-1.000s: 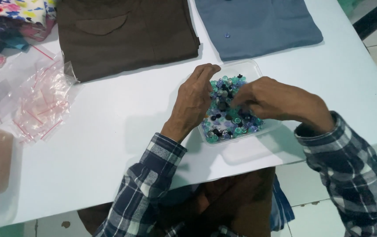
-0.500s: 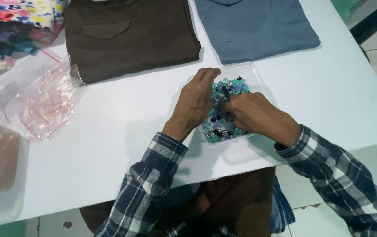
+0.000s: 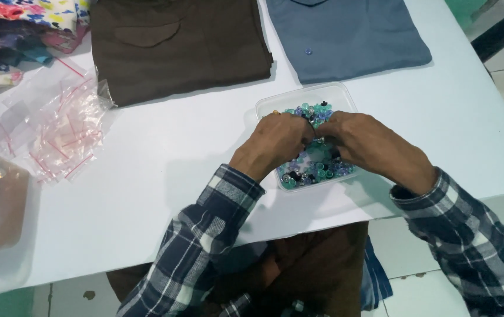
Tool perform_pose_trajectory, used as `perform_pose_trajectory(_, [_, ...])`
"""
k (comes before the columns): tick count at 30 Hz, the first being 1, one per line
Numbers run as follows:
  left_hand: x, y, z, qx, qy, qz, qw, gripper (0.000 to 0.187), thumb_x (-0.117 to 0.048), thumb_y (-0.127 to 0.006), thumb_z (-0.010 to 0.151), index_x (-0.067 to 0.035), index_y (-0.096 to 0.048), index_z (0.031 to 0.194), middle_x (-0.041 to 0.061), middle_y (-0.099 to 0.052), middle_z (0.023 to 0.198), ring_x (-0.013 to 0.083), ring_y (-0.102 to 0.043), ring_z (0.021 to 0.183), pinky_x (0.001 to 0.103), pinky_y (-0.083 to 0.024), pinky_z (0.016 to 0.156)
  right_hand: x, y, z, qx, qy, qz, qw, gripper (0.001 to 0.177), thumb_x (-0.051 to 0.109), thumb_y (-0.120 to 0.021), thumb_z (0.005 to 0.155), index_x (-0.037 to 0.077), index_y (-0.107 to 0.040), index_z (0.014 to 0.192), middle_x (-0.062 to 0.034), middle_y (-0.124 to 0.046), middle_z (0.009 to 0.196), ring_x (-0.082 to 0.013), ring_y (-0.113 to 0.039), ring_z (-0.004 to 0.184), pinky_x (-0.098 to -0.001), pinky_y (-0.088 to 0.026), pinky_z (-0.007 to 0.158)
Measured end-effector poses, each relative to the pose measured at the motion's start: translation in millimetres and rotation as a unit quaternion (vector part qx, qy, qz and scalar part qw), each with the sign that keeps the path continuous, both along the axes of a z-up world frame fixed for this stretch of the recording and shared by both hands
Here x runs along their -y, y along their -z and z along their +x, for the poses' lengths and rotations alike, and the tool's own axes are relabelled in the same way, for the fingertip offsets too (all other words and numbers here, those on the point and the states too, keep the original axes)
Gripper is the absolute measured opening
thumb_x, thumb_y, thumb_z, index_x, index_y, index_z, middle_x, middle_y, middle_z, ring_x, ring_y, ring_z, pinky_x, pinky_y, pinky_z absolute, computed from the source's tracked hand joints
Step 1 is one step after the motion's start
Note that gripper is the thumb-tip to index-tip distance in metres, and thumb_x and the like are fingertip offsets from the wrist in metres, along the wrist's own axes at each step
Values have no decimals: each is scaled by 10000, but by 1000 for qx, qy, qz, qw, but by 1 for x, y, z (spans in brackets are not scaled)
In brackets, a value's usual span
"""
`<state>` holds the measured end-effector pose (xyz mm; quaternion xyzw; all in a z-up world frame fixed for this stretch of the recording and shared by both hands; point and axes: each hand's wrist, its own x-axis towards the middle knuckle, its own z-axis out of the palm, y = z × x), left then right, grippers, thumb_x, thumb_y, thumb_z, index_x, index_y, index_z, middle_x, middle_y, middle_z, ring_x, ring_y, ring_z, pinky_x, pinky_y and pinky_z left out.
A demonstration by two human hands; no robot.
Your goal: Sorting small buttons and metal fasteners from containers and placing them into small plastic bags.
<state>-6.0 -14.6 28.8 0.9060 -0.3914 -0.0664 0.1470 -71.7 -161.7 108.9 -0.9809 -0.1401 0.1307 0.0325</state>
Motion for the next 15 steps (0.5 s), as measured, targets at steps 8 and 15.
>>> perform_pose_trajectory(8, [2, 5, -4, 71, 1, -37, 997, 95, -18, -655, 872, -13, -744, 905, 133, -701, 740, 293, -738, 713, 419, -611, 709, 18, 21, 1, 42, 47, 104, 993, 273, -37, -589, 934, 18, -732, 1161, -222, -741, 1007, -352, -758, 872, -364, -623, 705])
perform_pose_trajectory(15, [-8, -15, 2, -73, -10, -131, 989, 127, -115, -637, 908, -126, -736, 988, 100, -733, 795, 292, -759, 778, 408, -618, 759, 26, 20, -4, 113, 84, 241, 960, 232, 7, -670, 937, 2, -727, 1162, -239, -747, 979, -385, -741, 877, -416, -610, 735])
